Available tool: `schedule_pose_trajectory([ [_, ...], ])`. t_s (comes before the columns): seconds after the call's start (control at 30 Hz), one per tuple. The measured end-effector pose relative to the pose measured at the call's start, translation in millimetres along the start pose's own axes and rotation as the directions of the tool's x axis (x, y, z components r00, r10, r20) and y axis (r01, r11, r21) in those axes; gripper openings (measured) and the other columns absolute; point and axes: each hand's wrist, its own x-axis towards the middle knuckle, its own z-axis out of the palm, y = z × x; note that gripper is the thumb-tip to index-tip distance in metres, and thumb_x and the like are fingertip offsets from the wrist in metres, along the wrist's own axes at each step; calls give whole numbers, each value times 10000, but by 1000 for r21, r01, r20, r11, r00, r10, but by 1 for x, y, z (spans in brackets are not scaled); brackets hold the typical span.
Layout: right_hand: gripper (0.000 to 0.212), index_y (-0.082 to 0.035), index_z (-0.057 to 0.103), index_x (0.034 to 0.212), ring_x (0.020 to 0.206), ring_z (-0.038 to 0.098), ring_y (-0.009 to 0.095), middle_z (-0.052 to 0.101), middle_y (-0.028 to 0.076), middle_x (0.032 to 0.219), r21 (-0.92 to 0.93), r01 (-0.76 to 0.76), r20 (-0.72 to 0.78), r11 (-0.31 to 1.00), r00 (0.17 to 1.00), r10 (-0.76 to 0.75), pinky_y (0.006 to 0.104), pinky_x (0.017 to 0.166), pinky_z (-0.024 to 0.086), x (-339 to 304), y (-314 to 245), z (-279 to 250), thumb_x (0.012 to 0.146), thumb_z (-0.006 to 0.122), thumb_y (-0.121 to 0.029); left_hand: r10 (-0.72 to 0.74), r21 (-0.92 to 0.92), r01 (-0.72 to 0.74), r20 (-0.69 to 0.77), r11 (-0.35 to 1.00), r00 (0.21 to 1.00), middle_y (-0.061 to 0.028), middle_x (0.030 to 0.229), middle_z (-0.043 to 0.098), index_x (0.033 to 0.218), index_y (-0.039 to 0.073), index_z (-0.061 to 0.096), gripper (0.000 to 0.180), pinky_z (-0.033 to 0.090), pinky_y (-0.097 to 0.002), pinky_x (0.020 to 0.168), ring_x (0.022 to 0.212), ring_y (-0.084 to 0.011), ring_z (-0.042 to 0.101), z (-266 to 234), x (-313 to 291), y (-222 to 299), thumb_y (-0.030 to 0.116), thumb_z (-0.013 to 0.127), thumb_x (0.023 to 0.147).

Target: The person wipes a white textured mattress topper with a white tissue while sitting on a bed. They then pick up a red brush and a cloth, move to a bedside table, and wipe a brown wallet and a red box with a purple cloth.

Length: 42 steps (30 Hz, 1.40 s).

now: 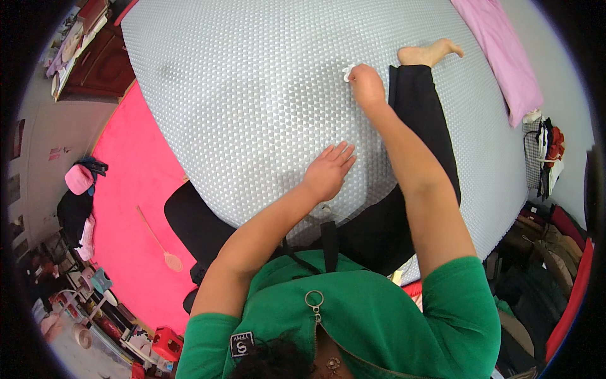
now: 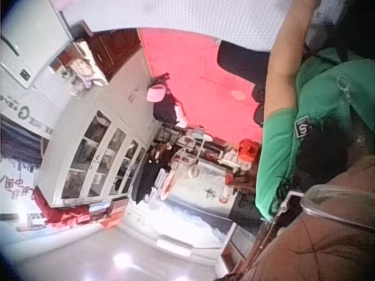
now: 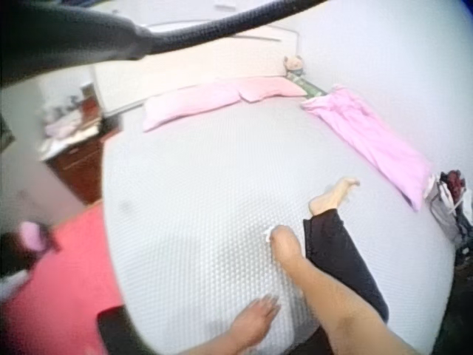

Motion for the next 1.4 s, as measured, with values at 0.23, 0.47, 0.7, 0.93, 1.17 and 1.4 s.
schedule_pose_trajectory([
  [0.23, 96, -24, 681, 867, 976, 627, 404, 654, 198, 969, 147, 166, 183, 975, 964, -192, 490, 859, 538, -39, -105, 43, 790, 632, 4, -150, -123, 210, 377, 970, 914, -105, 1600, 380, 1443, 51, 523, 554, 228, -437, 1248, 1516, -281, 279, -32, 11, 9, 105, 561, 893],
  [0.47, 107, -28, 698, 902, 944, 635, 404, 674, 209, 963, -11, -228, -13, 974, 974, 228, 463, 870, 519, 40, -7, -4, 824, 626, -42, -44, -72, 50, 81, 996, 996, -131, 1610, 337, 1454, 33, 496, 625, 233, -478, 1248, 1523, -318, 241, -22, -3, 6, 153, 678, 868],
  [0.7, 165, -33, 702, 939, 974, 633, 390, 664, 207, 1036, 256, 178, 93, 950, 974, -207, 456, 877, 521, -6, -153, 66, 790, 638, -8, -210, -194, 259, 239, 946, 948, -92, 1604, 366, 1461, 58, 503, 618, 204, -446, 1258, 1523, -281, 252, -12, -2, 3, 162, 657, 872],
  [0.93, 126, -6, 678, 917, 1010, 627, 410, 652, 199, 1017, -22, -114, 46, 993, 992, 115, 467, 871, 521, 46, -4, 0, 837, 595, -57, -37, -9, 38, 101, 999, 994, -112, 1620, 329, 1477, 72, 482, 651, 231, -487, 1244, 1525, -316, 239, -10, -4, 4, 183, 683, 869],
  [1.17, 108, -41, 685, 889, 958, 604, 404, 638, 191, 985, 54, 19, 68, 998, 997, -23, 478, 868, 512, -70, -104, 43, 830, 596, -60, -199, -111, 230, 237, 967, 951, -90, 1526, 477, 1434, 77, 542, 521, 238, -449, 1241, 1467, -282, 348, -19, -3, 11, 86, 520, 914],
  [1.4, 145, -51, 721, 918, 989, 645, 379, 664, 176, 1019, -126, -164, 147, 978, 972, 182, 464, 849, 552, -38, -25, -11, 856, 589, -56, -73, 33, 70, 102, 997, 992, -107, 1609, 340, 1471, 61, 482, 657, 202, -471, 1253, 1528, -314, 229, -8, -8, 10, 135, 681, 850],
])
